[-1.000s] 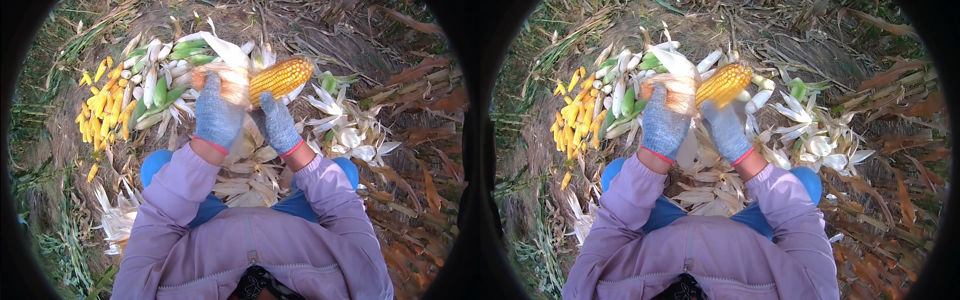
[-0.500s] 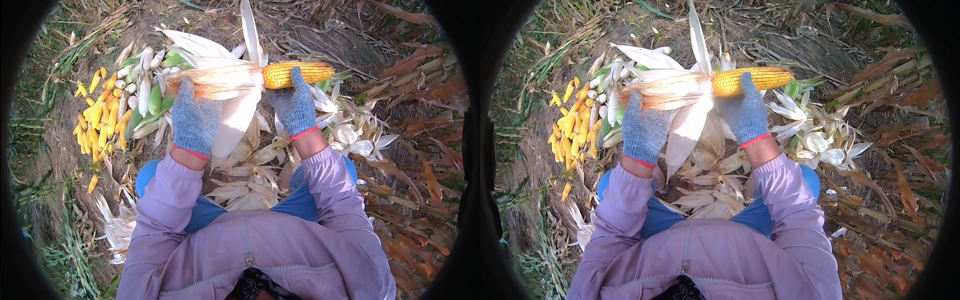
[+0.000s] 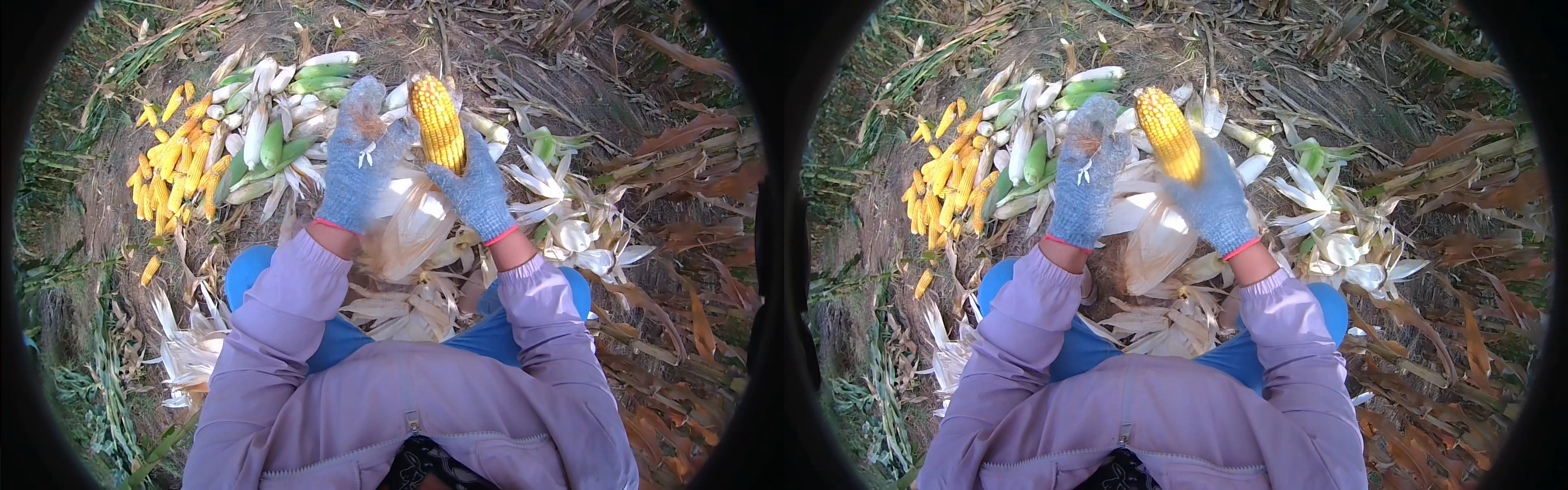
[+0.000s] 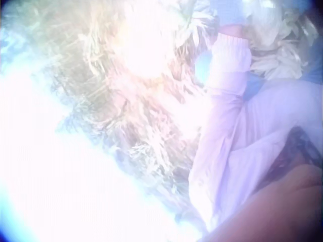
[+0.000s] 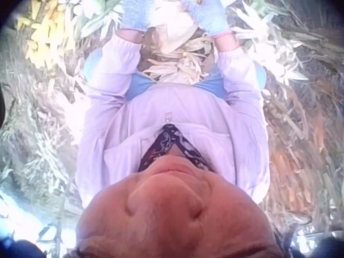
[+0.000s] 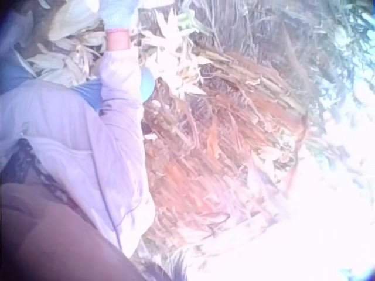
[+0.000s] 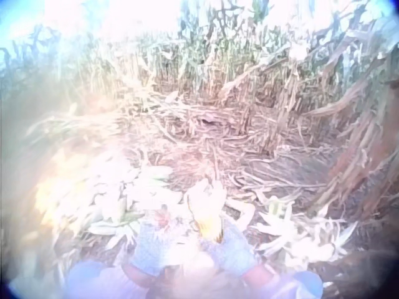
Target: The person sits on the ground in a field and shucks corn cobs by hand. They remove the husks and silk from each cob and place the cleaned cobs into a pile.
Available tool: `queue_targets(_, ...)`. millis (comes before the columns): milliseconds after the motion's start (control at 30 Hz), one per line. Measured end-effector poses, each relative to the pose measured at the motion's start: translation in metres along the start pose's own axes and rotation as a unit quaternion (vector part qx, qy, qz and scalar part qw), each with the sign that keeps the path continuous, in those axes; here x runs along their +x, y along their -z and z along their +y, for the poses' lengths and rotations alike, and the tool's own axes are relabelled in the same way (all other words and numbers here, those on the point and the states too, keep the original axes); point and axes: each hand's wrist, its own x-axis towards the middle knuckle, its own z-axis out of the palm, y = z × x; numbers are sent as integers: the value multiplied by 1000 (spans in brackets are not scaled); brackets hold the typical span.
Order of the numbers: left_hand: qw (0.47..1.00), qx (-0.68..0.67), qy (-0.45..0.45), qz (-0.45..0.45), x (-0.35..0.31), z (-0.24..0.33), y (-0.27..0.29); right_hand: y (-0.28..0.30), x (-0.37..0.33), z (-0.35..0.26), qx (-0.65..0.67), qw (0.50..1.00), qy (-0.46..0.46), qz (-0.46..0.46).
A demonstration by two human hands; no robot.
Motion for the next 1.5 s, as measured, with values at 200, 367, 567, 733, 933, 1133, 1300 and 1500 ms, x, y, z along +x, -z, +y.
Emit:
queue_targets(200, 986, -117, 112, 39, 3, -2, -16, -21, -9, 1, -6, 984, 176, 5)
queue_targets(367, 977, -150, 114, 103, 0, -5, -23, -31, -16, 0, -36, 995, 97, 6)
queue_targets(567, 982, -159, 98, -15, 11, 2, -26, -8, -2, 9, 138, 979, 79, -127)
queue_targets(733, 929, -309, 167, -117, 11, 2, -20, 10, -5, 18, 260, 923, 36, -281)
queue_targets(933, 868, -418, 191, -189, 14, -7, -13, 10, -11, 27, 435, 799, -41, -414)
queue_targets(1133, 882, -413, 208, -92, 16, -1, -18, 5, -6, 29, 343, 882, -14, -322)
queue_targets(1300, 990, -116, 75, -39, 14, -12, -20, 7, -5, 2, 272, 920, -14, -280)
queue_targets(1500, 998, -48, -2, 28, 10, -16, -22, 7, -11, -7, 212, 945, -1, -248)
